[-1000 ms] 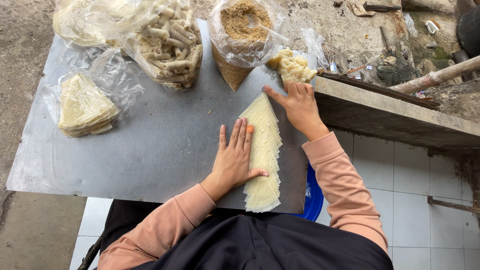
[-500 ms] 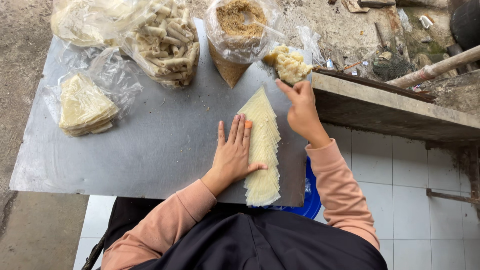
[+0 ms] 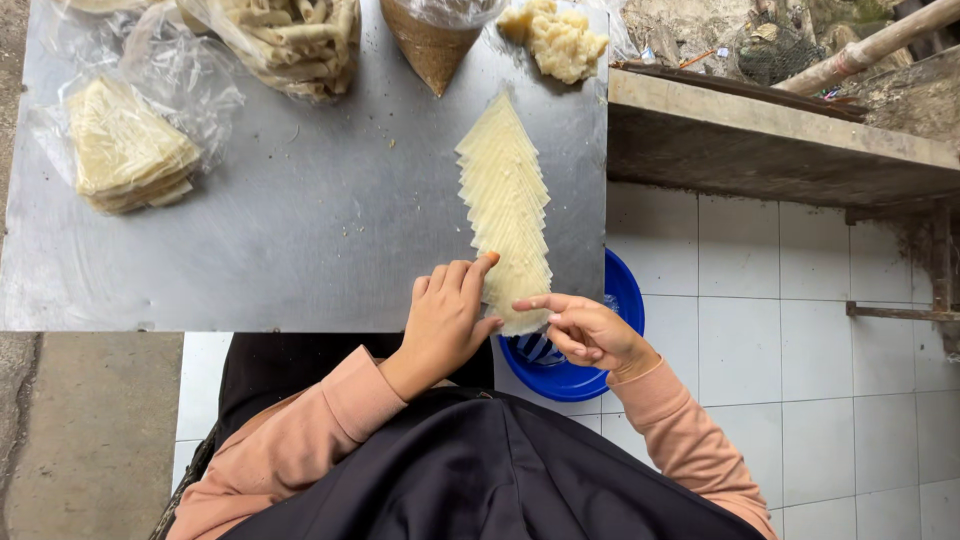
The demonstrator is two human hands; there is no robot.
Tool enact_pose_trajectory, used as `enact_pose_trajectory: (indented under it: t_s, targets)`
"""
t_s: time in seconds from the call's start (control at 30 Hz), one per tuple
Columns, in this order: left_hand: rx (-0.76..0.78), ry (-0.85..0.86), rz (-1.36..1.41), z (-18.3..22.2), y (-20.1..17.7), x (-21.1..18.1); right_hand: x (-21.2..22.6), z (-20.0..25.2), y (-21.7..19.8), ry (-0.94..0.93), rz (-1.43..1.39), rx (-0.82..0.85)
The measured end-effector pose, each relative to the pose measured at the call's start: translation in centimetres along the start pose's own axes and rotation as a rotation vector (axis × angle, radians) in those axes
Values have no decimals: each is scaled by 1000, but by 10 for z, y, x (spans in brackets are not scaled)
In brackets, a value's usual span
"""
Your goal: The person fills triangular pastry skins with a brown powder using a small spoon and rolls them into thin cylinders by hand.
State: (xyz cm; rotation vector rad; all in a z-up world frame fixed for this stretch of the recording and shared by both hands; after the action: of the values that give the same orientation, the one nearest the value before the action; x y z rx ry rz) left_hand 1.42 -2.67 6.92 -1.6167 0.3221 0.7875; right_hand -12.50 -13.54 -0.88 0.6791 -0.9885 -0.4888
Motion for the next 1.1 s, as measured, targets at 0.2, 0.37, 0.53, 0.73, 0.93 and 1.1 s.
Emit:
enact_pose_trajectory:
  t_s: [0.2, 0.37, 0.53, 0.73, 0.93, 1.1]
  targets:
    - [-19, -16, -58, 7, 9, -5, -2, 13, 6, 204, 851, -178]
    - [-13, -33, -67, 9, 17, -5, 5, 25, 49, 376, 2291, -677]
    - [-27, -18, -124, 9, 19, -11, -8, 19, 83, 478, 2923, -960]
    - [-59, 0, -95, 17, 16, -19, 19, 27, 105, -28, 2361, -666]
    - [-83, 32, -50, 24, 10, -16, 25, 19, 116, -592, 1715, -755]
    - [-65, 19, -89, 17, 15, -19, 9, 6, 111, -665, 1629, -847]
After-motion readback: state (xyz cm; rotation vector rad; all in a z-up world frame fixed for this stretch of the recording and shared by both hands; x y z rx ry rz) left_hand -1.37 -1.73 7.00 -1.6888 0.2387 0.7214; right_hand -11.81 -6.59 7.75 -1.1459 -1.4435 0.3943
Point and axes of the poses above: each hand's wrist, its own z-axis away from the middle knuckle, its own y-axis out of the palm, x = y × z, the point moved 10 cm from there along -z, towards the middle knuckle, and after that the axes turned 15 degrees about x, right-handed, at the moved point
